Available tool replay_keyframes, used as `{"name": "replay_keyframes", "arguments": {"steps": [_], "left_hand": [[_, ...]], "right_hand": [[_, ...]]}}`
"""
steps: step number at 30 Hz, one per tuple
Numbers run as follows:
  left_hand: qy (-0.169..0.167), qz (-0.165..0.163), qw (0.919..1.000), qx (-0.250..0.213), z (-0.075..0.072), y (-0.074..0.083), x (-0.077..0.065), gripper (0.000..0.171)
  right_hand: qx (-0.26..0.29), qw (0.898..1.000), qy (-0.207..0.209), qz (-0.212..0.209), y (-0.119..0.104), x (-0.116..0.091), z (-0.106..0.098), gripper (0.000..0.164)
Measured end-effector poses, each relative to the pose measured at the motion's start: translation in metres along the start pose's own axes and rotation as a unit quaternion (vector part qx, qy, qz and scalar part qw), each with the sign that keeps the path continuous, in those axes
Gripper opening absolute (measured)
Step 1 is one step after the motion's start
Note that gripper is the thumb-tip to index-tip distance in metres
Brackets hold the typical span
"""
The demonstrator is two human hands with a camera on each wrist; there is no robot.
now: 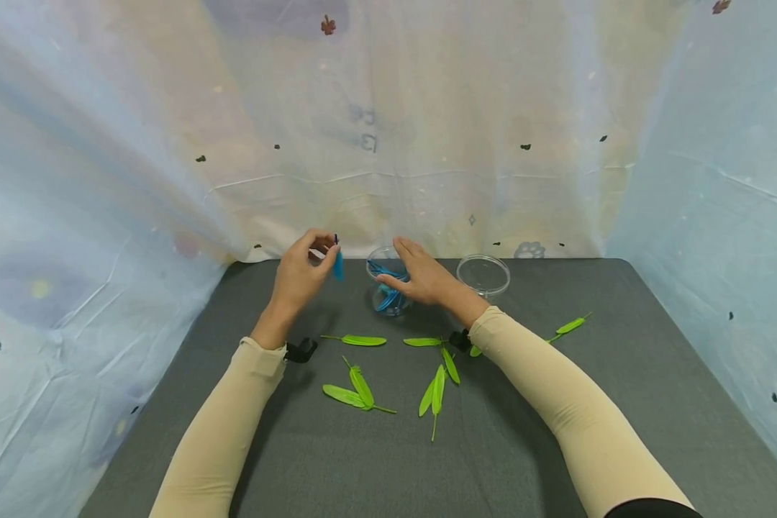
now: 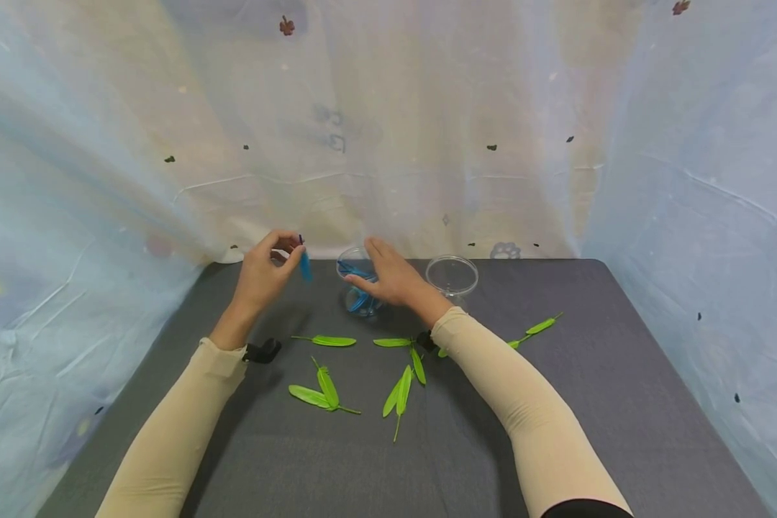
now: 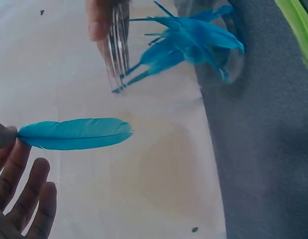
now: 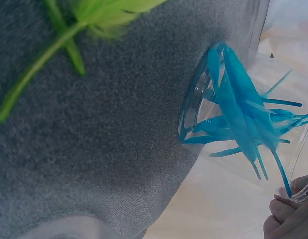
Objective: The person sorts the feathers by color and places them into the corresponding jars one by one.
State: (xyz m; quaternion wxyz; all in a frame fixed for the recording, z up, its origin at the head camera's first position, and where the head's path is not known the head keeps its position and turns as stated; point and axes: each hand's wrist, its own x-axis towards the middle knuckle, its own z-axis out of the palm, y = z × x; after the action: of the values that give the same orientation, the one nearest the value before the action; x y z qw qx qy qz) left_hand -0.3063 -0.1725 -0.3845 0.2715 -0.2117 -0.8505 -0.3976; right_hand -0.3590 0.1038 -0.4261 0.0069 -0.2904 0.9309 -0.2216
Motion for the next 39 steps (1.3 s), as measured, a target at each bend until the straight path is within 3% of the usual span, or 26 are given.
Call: {"name": "replay_keyframes", "arguments": {"steps": [11,27,39], "left_hand": [[0.029,0.010,0.9994,-0.015,0.004,0.017,0.014,0.023],[-0.013,0.009,0.9995,-0.027,0.024,0.028,0.025,0.021],[-0.044,-0.024,0.9976,-0.047,0.038,0.017,0.023,0.022]], "right_hand": [[-0.004,1.000,0.002,-0.001,-0.001,0.000,-0.001,0.104],[0.002,1.000,0.005,0.002,-0.001,0.000,-0.001,0.103],[-0.004,1.000,0.010,-0.002,-0.001,0.000,0.000,0.102]]}}
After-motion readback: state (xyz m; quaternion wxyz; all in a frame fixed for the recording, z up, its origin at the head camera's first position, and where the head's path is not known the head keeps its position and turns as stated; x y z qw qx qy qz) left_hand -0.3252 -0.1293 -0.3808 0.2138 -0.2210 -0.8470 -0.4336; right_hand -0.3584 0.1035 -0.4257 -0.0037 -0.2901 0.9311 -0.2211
